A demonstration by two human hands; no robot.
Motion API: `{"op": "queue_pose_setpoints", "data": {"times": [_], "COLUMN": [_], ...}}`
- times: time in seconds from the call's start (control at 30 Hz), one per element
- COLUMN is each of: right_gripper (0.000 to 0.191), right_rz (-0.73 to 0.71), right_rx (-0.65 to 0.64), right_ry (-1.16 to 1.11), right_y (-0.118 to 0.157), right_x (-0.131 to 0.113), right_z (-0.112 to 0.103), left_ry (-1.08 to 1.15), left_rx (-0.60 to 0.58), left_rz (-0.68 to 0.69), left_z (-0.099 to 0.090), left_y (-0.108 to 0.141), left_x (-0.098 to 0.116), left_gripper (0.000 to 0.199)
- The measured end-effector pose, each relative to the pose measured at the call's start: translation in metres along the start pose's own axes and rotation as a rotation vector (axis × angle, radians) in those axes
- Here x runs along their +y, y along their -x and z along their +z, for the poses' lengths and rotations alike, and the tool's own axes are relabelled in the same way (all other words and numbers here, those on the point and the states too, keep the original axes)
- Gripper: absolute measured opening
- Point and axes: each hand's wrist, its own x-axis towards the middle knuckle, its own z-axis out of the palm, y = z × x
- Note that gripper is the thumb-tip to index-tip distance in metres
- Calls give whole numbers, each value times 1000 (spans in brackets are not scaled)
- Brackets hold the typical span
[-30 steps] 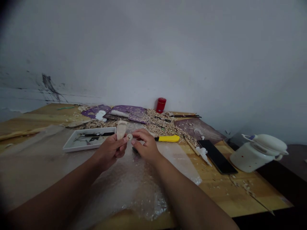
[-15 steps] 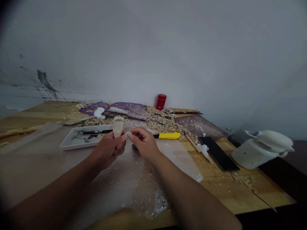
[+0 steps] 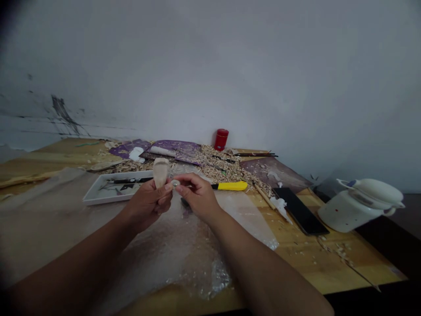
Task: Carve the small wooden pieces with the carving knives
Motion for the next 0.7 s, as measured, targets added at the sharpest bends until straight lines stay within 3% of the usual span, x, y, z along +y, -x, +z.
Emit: {"op": "queue_pose_setpoints", "data": {"times": [0.3, 0.4, 0.47, 0.7], "right_gripper": [31, 15, 14, 22], "right_rz": [-120, -169, -212, -241], "right_rx": [-64, -91, -99, -50], "right_ry": [285, 474, 574, 872], "right_y": [-1, -2, -3, -2], "right_x": [0, -1, -2, -10], "right_z": [-1, -4, -7, -8], "left_ry": [-30, -56, -112, -769], "left_rx": [3, 12, 37, 201], "left_rz": [-7, -26, -19, 126], "left_z": [0, -1, -1, -6], "left_y": [0, -1, -1, -5], "left_x": [-1, -2, -3, -5], "left_gripper": [20, 19, 19, 23]}}
